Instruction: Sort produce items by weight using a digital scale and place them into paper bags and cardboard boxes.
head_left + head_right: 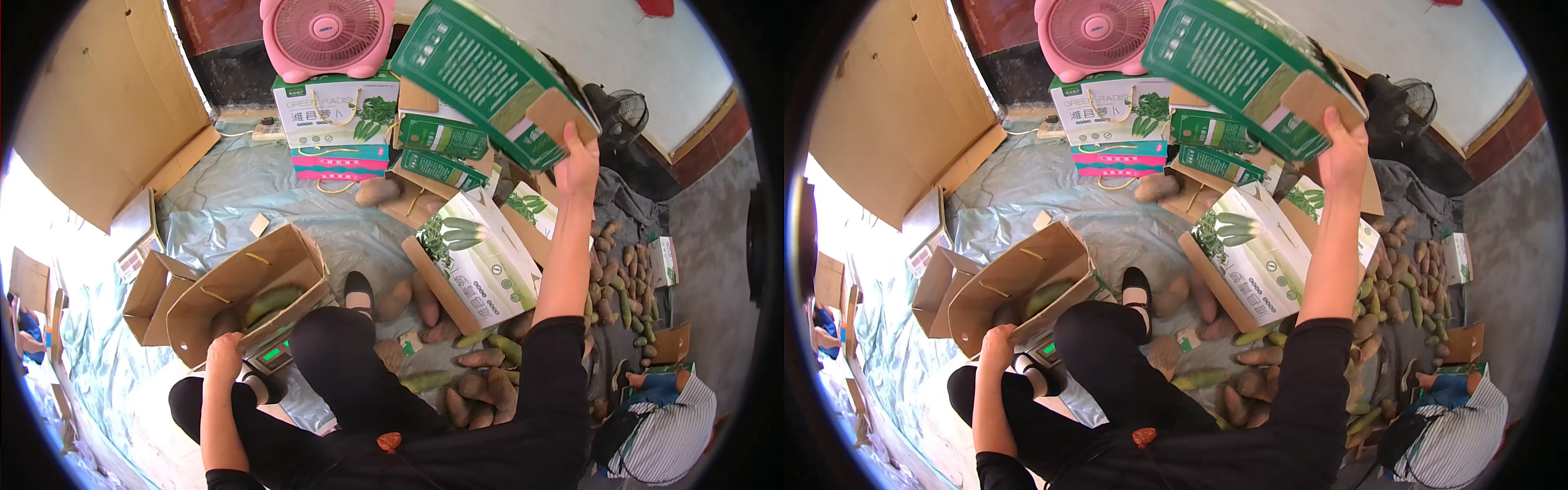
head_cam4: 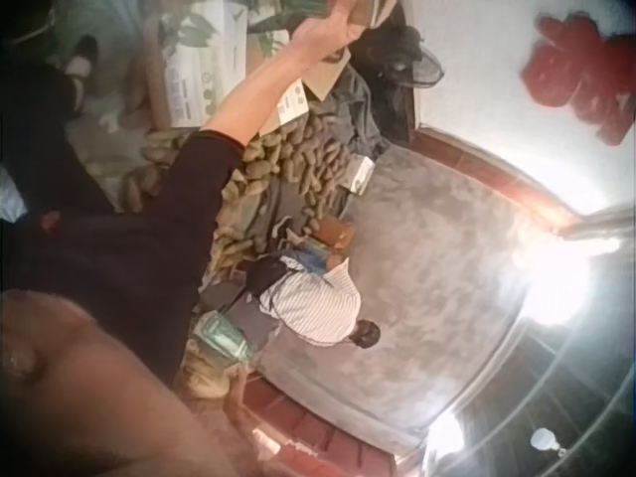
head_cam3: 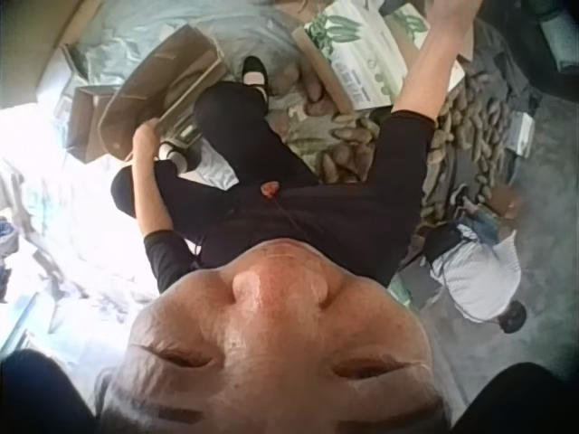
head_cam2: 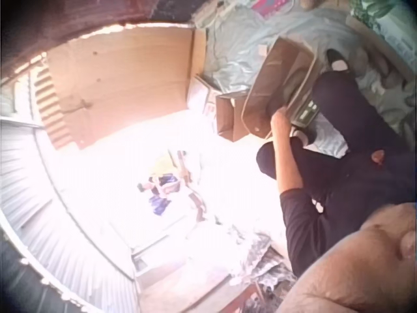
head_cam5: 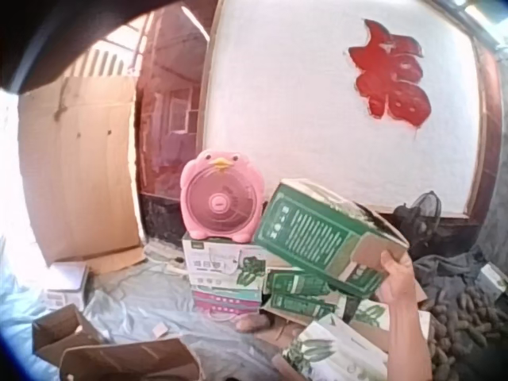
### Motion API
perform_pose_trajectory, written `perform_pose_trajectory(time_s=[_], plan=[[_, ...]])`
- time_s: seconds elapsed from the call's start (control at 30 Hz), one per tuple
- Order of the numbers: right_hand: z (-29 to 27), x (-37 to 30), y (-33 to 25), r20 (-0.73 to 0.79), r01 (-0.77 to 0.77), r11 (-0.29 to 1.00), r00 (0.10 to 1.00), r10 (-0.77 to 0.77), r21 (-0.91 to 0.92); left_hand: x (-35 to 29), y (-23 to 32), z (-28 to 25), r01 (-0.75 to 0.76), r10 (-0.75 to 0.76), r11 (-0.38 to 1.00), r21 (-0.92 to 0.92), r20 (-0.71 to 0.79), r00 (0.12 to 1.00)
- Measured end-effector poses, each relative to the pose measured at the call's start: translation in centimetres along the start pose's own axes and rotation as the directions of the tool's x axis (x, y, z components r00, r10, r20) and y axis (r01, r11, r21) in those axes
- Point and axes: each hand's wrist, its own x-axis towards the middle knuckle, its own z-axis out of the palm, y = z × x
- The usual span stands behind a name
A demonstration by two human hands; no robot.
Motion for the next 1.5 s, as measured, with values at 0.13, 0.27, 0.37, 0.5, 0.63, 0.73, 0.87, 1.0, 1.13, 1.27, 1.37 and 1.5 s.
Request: perform_pose_trajectory(time_s=[0.13, 0.27, 0.37, 0.5, 0.63, 0.73, 0.87, 1.0, 1.13, 1.27, 1.37, 1.5], plan=[[-0.9, 5.5, 2.6, 0.038, 0.019, 0.999, 0.999, -0.018, -0.029, 0.2, 0.7, -0.7, -0.006, 0.005, 0.999, 0.037, 0.022, 1.000], [-2.5, 8.1, 7.9, 0.066, -0.138, 0.975, 0.986, 0.151, -0.173, 0.3, 0.2, -0.3, 0.008, -0.008, 1.000, -0.018, 0.001, 1.000], [-5.4, 7.5, 12.6, -0.315, -0.537, 0.741, 0.842, 0.439, -0.403, 0.8, 1.1, -0.7, 0.015, -0.014, 1.000, -0.017, 0.017, 1.000], [-6.0, 6.4, 15.9, -0.512, -0.623, 0.649, 0.766, 0.390, -0.437, 1.0, 1.1, -0.6, 0.027, -0.027, 1.000, -0.004, 0.035, 0.999], [-6.8, 6.9, 17.0, -0.452, -0.571, 0.695, 0.807, 0.380, -0.437, 0.9, 1.7, -1.0, 0.044, -0.043, 0.999, -0.026, 0.038, 0.998], [-6.4, 8.2, 17.7, -0.390, -0.517, 0.699, 0.850, 0.354, -0.493, 0.8, 1.8, -0.9, 0.065, -0.064, 0.997, -0.040, 0.041, 0.997], [-7.4, 9.3, 18.5, -0.426, -0.418, 0.452, 0.900, 0.091, -0.788, 1.4, 1.5, -0.3, 0.028, -0.027, 0.999, -0.025, 0.031, 0.999], [-5.5, 6.4, 18.7, -0.453, -0.440, 0.529, 0.884, 0.116, -0.725, 1.1, 1.3, -0.6, 0.026, -0.026, 1.000, -0.002, 0.029, 0.999], [-5.9, 1.6, 17.3, -0.496, -0.545, 0.598, 0.827, 0.266, -0.588, 1.3, 1.7, -0.9, 0.037, -0.040, 0.999, 0.038, 0.070, 0.997], [-9.9, -5.8, 14.8, -0.302, -0.407, 0.535, 0.912, 0.276, -0.740, 1.2, 1.3, -0.4, -0.016, 0.016, 1.000, -0.005, 0.071, 0.997], [-12.0, -13.3, 11.9, -0.386, -0.361, 0.581, 0.918, 0.087, -0.729, 0.9, 0.8, -0.1, -0.036, 0.035, 0.999, 0.012, 0.047, 0.998], [-16.4, -24.4, 8.8, -0.629, -0.401, 0.606, 0.746, -0.220, -0.687, 0.9, 0.6, 0.0, 0.022, -0.022, 1.000, 0.005, 0.112, 0.993]])
